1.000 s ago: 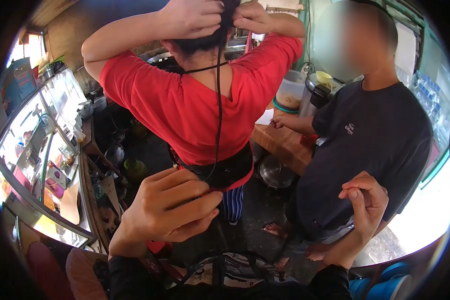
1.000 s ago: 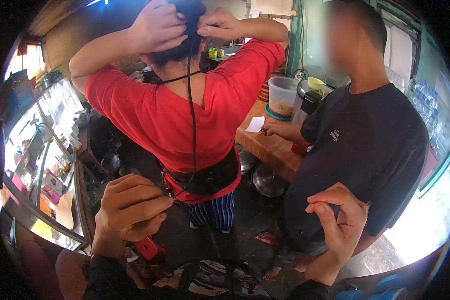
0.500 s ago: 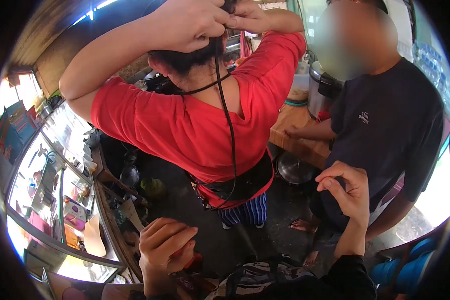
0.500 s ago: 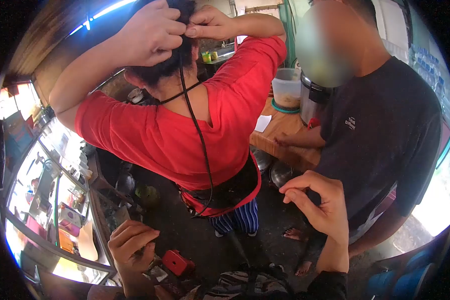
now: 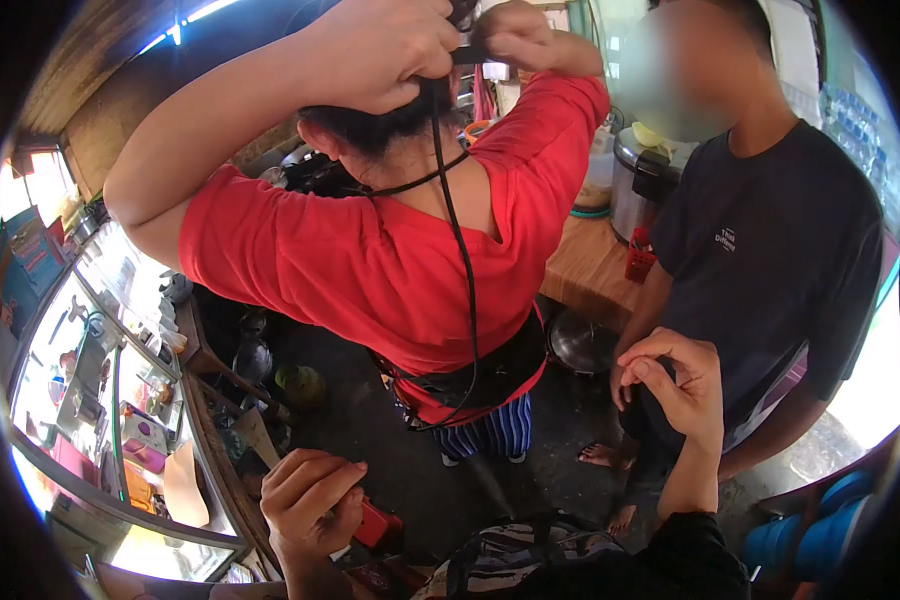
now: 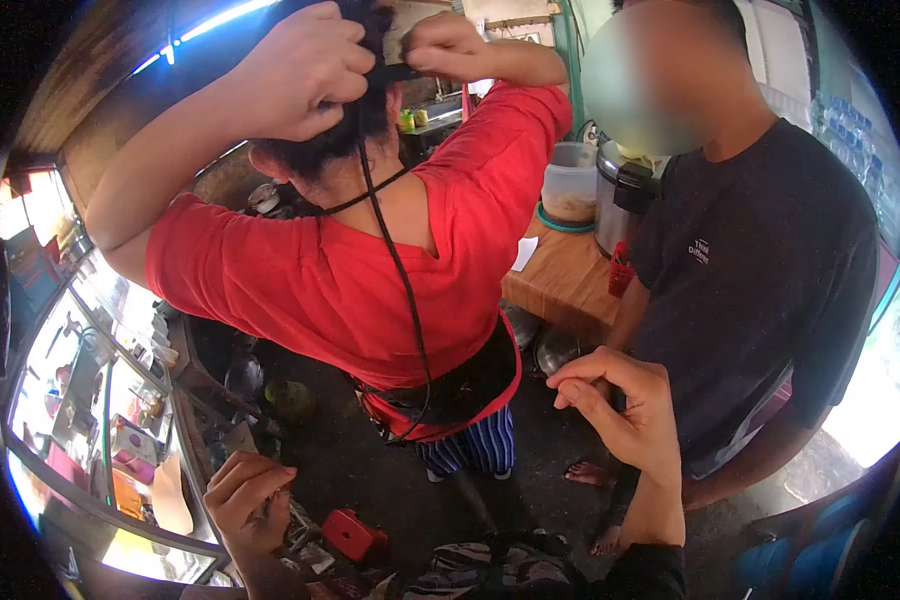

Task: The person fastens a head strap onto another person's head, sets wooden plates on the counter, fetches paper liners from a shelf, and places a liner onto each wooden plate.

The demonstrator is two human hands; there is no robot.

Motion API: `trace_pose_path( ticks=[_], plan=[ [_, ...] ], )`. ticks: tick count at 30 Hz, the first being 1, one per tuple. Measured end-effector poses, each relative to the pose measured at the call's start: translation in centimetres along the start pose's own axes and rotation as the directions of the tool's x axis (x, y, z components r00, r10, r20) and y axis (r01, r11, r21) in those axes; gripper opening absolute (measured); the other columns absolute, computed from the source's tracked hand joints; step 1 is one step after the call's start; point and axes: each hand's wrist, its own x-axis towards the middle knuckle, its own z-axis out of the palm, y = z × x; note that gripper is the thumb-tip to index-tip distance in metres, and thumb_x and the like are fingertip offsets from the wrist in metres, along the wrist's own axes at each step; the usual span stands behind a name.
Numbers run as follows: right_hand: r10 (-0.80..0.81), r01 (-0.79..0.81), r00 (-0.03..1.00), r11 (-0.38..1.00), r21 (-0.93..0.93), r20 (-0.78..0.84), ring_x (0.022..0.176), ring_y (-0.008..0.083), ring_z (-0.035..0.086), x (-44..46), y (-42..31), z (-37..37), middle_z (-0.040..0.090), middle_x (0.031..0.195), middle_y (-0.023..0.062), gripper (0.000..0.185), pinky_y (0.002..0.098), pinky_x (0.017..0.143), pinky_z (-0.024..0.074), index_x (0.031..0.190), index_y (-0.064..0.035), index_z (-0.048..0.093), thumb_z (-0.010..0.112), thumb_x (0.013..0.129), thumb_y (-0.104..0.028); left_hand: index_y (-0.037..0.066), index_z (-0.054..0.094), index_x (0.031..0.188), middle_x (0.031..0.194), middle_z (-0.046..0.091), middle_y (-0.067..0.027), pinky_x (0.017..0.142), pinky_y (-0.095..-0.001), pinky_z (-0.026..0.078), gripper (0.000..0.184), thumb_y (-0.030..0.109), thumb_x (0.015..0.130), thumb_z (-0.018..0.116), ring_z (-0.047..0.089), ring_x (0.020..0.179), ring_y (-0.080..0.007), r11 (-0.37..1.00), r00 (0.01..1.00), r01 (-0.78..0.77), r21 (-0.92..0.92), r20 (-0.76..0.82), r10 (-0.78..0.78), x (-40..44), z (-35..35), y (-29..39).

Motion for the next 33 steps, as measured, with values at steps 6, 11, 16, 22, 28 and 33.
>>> trace_pose_path(
  ticks=[6,11,16,22,28,33],
  plan=[
    [-0.013,0.012,0.998,1.000,-0.021,-0.060,0.061,0.0105,0.061,-0.8,-0.7,-0.2,0.065,0.073,0.0079,0.007,0.0211,0.054,0.0420,0.087,0.0012,0.066,0.061,0.085,-0.002,0.003,0.067,0.079,0.071,0.062,-0.0080,0.054,-0.0313,0.049,0.019,0.010,0.061,0.066,0.061,0.062,-0.0222,1.000,0.999,-0.026,0.005,-0.022,0.026,0.2,0.4,-0.4],
    [-0.012,0.008,0.998,0.998,-0.057,-0.067,0.062,0.0127,0.062,-1.4,-1.5,-0.4,0.065,0.074,0.0091,0.008,0.0236,0.056,0.0436,0.086,0.0032,0.065,0.059,0.085,0.000,0.003,0.066,0.076,0.071,0.063,-0.0087,0.054,-0.0310,0.049,0.016,0.015,0.066,0.064,0.061,0.062,-0.0220,0.985,0.970,-0.157,0.074,-0.177,0.168,0.8,-0.8,-0.8],
    [-0.424,0.407,0.880,0.906,-0.121,-0.217,0.056,0.0150,0.057,-1.2,-4.9,-1.3,0.065,0.072,0.0093,0.015,0.0267,0.056,0.0433,0.085,0.0052,0.065,0.055,0.086,-0.007,0.004,0.063,0.078,0.075,0.060,-0.0090,0.056,-0.0314,0.046,0.018,0.020,0.071,0.062,0.059,0.066,-0.0217,0.749,0.590,-0.451,0.485,-0.467,0.659,2.0,-3.9,0.1],
    [-0.945,0.895,0.320,0.278,0.348,-0.070,0.088,0.0128,0.059,-2.6,-14.7,-4.3,0.062,0.095,0.0076,0.018,0.0264,0.078,0.0475,0.101,-0.0034,0.064,0.054,0.086,-0.003,0.005,0.059,0.083,0.081,0.056,-0.0086,0.061,-0.0325,0.043,0.020,0.022,0.073,0.061,0.055,0.072,-0.0217,0.477,0.327,-0.577,0.663,-0.347,0.879,2.3,-5.3,2.6],
    [-0.926,0.746,-0.374,-0.335,-0.575,0.055,0.092,0.0123,0.061,-5.9,-23.0,-2.0,0.065,0.098,0.0024,0.013,0.0272,0.083,0.0485,0.093,-0.0080,0.066,0.061,0.084,-0.014,0.007,0.056,0.089,0.088,0.051,-0.0083,0.065,-0.0336,0.040,0.023,0.024,0.074,0.060,0.051,0.078,-0.0217,0.420,0.300,-0.620,0.663,-0.295,0.907,1.2,-5.0,4.0],
    [-0.954,0.811,-0.287,-0.290,-0.508,0.085,0.092,0.0122,0.061,-5.0,-23.0,-1.8,0.065,0.098,0.0022,0.013,0.0274,0.083,0.0484,0.094,-0.0080,0.066,0.061,0.084,-0.014,0.008,0.053,0.093,0.093,0.048,-0.0081,0.069,-0.0345,0.038,0.026,0.026,0.076,0.059,0.048,0.083,-0.0217,0.426,0.321,-0.640,0.639,-0.281,0.905,0.7,-4.8,4.0]
  ],
)
